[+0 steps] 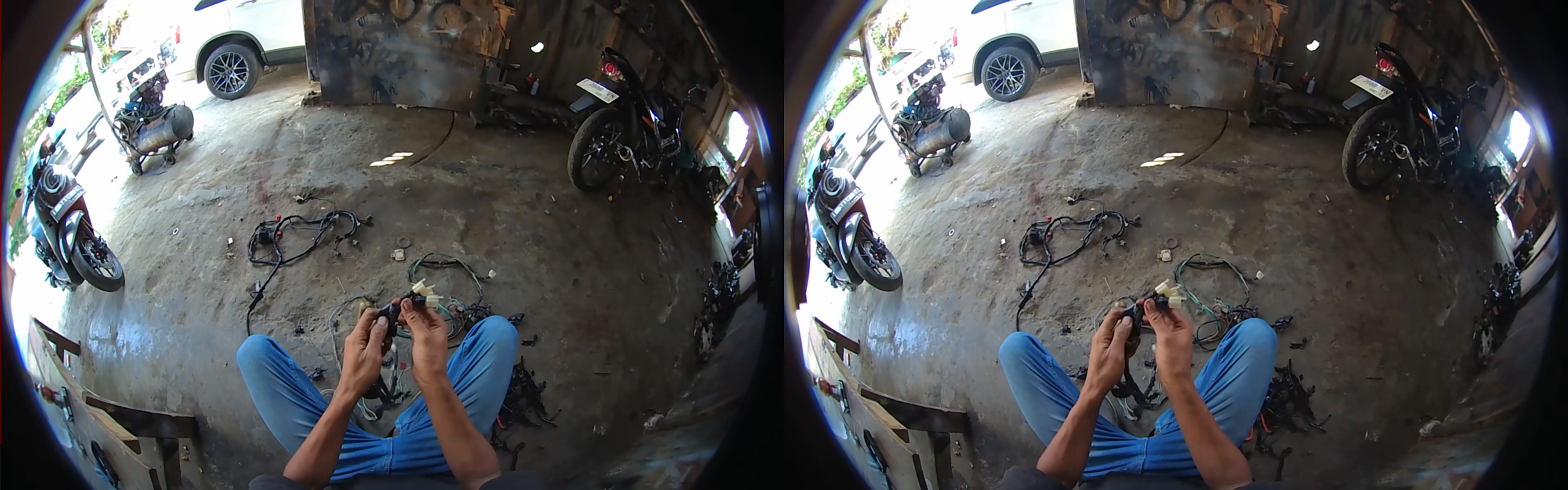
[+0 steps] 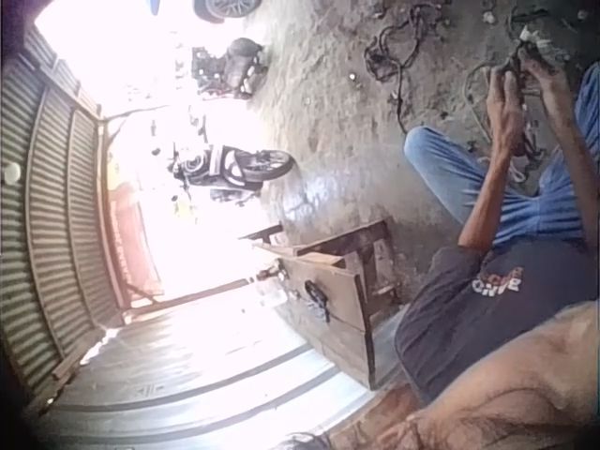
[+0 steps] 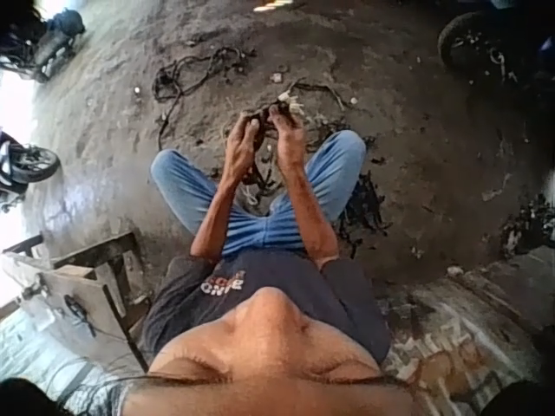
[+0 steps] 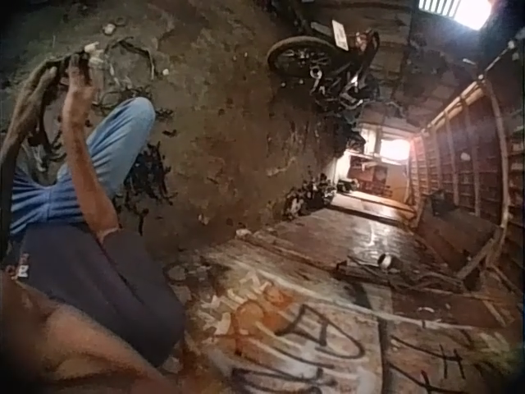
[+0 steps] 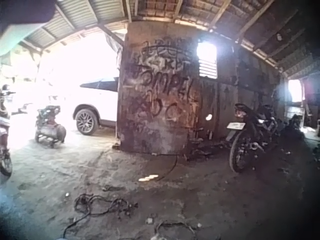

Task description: Inspect and organize a motorcycle wiring harness while sitting on the floor.

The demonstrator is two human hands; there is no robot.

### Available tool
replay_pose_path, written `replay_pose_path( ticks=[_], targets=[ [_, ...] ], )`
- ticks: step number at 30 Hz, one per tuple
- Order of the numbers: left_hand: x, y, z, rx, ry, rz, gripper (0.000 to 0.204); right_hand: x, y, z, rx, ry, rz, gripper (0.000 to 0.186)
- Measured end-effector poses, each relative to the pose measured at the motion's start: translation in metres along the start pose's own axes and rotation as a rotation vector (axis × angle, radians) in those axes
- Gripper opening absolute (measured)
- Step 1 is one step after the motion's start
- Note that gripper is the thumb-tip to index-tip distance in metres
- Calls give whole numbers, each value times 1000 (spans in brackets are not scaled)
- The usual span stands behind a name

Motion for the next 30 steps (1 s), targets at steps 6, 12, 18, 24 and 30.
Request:
replay_pose_path(
  ticks=[6, 12, 18, 24, 30],
  targets=[
    [-1, -5, 16, 44, 260, 251, 16, 5, -1, 9, -183, 32, 82, 14],
    [1, -6, 11, 246, 251, 105, 13, 5, -5, -2, -113, 14, 138, 14],
    [2, -6, 47, -153, 408, -49, 13, -3, 2, -20, 79, -75, 71, 17],
    [13, 2, 42, -399, 461, -50, 17, 3, 16, -21, 136, 156, -28, 20],
    [9, 0, 37, -264, 371, -116, 17, 17, 21, -33, 344, 61, -170, 24]
  ],
)
Point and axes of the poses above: each hand's wrist, its own x-axis away from the middle knuckle, its own y-axis out of the palm, z = x × y, the point moved 8 cm from there along -x, towards the middle knuckle, and after that the axes turned 10 degrees about y, right-handed, at the moved point
